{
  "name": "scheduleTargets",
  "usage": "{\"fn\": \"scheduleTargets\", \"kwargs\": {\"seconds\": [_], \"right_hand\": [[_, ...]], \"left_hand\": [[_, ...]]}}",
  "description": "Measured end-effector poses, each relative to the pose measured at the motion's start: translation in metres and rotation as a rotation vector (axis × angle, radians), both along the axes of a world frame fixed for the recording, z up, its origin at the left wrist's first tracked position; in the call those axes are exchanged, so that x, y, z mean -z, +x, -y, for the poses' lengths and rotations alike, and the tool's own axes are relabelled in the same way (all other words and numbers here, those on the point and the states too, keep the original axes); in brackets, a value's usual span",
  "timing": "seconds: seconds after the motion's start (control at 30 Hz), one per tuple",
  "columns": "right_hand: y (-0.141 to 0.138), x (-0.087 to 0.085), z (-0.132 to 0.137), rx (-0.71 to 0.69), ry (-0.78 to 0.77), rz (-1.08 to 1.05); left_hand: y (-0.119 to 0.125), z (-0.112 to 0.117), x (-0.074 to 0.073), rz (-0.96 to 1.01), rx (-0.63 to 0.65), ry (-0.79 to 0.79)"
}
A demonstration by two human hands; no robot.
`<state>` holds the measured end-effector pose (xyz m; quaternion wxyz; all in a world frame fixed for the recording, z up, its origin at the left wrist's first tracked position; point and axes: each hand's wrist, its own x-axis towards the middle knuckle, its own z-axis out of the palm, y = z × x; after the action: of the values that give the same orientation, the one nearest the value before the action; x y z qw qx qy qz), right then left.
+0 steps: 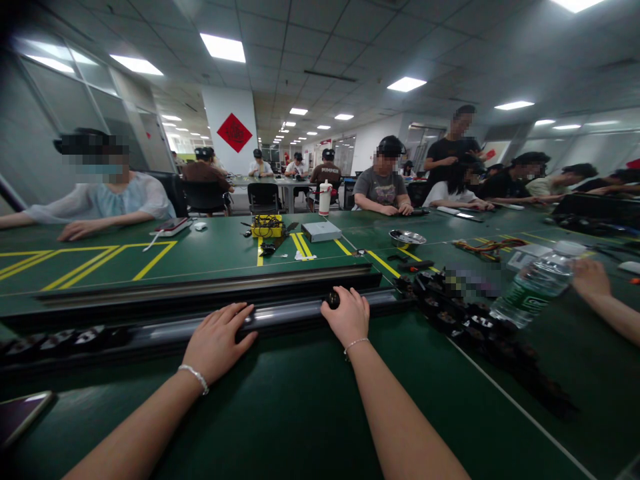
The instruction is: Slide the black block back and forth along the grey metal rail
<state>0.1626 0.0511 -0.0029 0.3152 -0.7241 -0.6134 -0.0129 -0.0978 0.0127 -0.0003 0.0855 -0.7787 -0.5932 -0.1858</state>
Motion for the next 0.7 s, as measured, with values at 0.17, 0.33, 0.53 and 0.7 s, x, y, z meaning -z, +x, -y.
{"fn": "scheduleTargets", "kwargs": {"seconds": [0.17, 0.33, 0.53, 0.7], "right_hand": [[-0.0002, -0.002, 0.0013, -0.004, -0.013, -0.01], [0.0004, -0.0003, 0.0005, -0.016, -0.008, -0.013], [0.0017, 0.0024, -0.0017, -0.021, -0.002, -0.011], [0.0013, 0.0028, -0.0014, -0.017, 0.002, -0.017]], "left_hand": [[-0.0002, 0.0003, 0.0004, 0.0, 0.007, 0.004], [-0.0007, -0.0004, 0.0013, 0.011, 0.009, 0.002], [-0.0003, 0.0, 0.001, -0.012, 0.007, 0.019], [-0.0005, -0.0003, 0.0015, -0.018, 0.01, 0.024]]}}
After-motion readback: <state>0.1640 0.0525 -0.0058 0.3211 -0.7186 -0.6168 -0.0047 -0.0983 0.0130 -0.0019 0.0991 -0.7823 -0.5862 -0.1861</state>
